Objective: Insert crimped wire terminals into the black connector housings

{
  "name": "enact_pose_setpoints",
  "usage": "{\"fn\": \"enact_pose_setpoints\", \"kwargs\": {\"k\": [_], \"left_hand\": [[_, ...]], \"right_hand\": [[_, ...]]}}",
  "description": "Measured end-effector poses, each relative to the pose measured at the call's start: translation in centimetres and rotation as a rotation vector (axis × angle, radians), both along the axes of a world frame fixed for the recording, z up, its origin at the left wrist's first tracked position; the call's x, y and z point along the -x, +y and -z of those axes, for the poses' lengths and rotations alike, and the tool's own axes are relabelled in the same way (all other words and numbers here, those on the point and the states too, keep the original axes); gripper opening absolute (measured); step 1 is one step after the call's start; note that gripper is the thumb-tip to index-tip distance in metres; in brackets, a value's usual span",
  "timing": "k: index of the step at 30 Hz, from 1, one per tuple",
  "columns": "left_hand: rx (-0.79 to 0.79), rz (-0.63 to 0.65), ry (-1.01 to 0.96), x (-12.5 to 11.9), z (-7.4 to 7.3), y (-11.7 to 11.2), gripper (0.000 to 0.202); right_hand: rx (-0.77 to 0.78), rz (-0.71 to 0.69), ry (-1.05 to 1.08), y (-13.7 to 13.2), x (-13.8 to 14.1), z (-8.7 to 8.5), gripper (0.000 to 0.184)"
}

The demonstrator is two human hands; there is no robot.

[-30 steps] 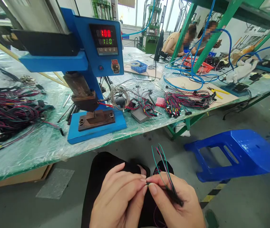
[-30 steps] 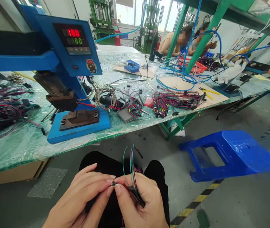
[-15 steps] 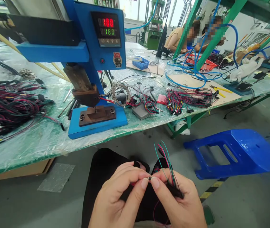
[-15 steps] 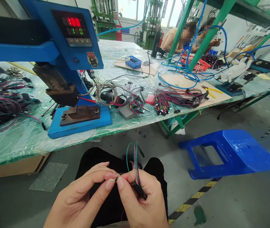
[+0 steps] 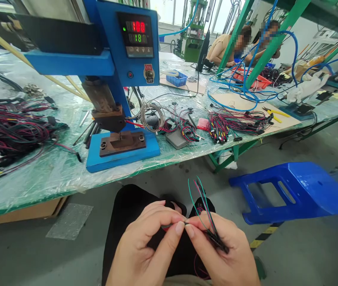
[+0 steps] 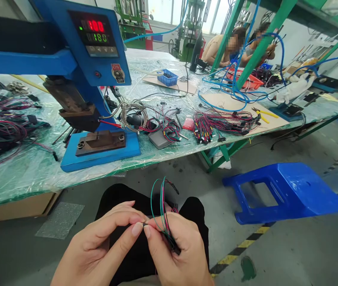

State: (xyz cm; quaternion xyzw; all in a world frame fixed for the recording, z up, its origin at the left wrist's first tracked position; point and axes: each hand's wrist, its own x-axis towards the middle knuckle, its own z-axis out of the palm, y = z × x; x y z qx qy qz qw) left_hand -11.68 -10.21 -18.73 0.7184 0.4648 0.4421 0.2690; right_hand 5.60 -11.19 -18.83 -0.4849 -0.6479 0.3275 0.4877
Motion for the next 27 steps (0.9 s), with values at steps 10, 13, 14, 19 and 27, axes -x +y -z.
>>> {"fn": "enact_pose_setpoints", "kwargs": {"k": [10, 13, 14, 19, 27], "left_hand": [[-0.003, 0.055, 0.056, 0.00, -0.37, 0.09, 0.015], [-0.018, 0.073, 0.051, 0.07, -0.29, 0.16, 0.015], [-0.025, 0.085, 0.053, 0.08, -0.25, 0.20, 0.015], [-0.082, 0.133, 0.069, 0.06, 0.02, 0.46, 0.017], [-0.097, 0.105, 0.059, 0.03, 0.20, 0.16, 0.020]], "right_hand": [[-0.096, -0.026, -0.044, 0.25, -0.15, -0.10, 0.017], [-0.100, -0.035, -0.054, 0.20, -0.33, 0.01, 0.016], [-0.102, -0.033, -0.059, 0.21, -0.38, 0.02, 0.015], [-0.068, 0.006, -0.043, 0.36, -0.42, -0.02, 0.012], [0.054, 0.039, 0.033, 0.20, -0.39, 0.01, 0.012]]}}
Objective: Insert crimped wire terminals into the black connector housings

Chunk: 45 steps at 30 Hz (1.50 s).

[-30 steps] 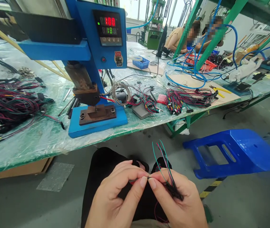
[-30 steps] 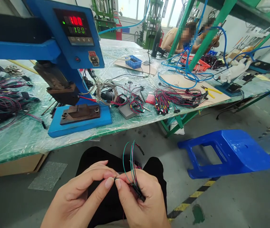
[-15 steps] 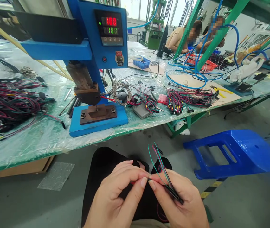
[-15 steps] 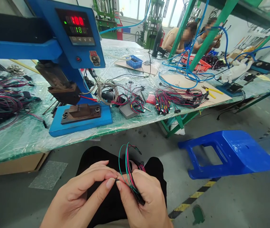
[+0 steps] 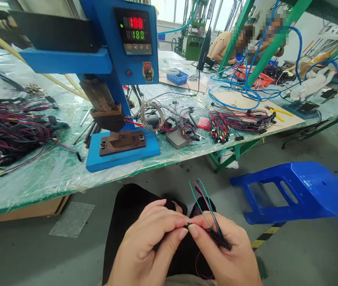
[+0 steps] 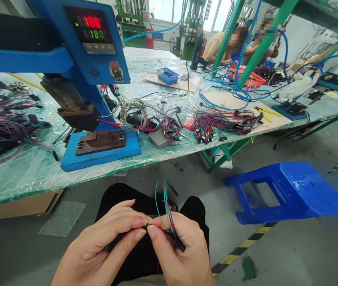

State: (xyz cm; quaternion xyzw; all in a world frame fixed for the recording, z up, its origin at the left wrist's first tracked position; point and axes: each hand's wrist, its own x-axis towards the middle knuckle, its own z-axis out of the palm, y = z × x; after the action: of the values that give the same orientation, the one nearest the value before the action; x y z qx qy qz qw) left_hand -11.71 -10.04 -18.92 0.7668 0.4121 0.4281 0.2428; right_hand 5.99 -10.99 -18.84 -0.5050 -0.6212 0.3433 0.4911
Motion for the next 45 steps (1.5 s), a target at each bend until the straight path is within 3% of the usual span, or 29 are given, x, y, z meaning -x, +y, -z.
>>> {"fn": "enact_pose_setpoints", "kwargs": {"k": [7, 16, 26, 28, 34, 40, 42, 45], "left_hand": [[0.041, -0.073, -0.018, -0.4, -0.1, 0.0, 0.015], [-0.079, 0.019, 0.054, -0.1, 0.0, 0.3, 0.023], [-0.226, -0.039, 0.076, 0.0, 0.2, -0.5, 0.027], [-0.179, -0.044, 0.063, 0.1, 0.3, -0.5, 0.026], [0.113, -0.034, 0.000, 0.0, 0.7, 0.1, 0.016], [0.305, 0.043, -0.066, 0.4, 1.1, 0.7, 0.019], [0.332, 0.077, -0.058, 0.7, 1.0, 0.9, 0.021], [0.351, 0.120, -0.047, 1.2, 0.8, 1.4, 0.025]], "right_hand": [[-0.021, -0.002, 0.012, 0.2, 0.1, -0.2, 0.011], [-0.094, -0.019, -0.053, 0.1, 0.2, 0.0, 0.015], [-0.117, -0.002, -0.194, -0.9, 0.7, 0.8, 0.018], [-0.051, -0.004, -0.153, -0.9, 0.7, 0.7, 0.020], [0.392, -0.029, 0.072, -0.1, 0.4, 1.0, 0.033], [0.645, -0.057, 0.142, 0.1, -1.2, 2.1, 0.049], [0.715, -0.134, 0.204, 0.4, -1.9, 2.1, 0.055], [0.771, -0.347, 0.314, 1.7, -2.6, 2.0, 0.050]]}}
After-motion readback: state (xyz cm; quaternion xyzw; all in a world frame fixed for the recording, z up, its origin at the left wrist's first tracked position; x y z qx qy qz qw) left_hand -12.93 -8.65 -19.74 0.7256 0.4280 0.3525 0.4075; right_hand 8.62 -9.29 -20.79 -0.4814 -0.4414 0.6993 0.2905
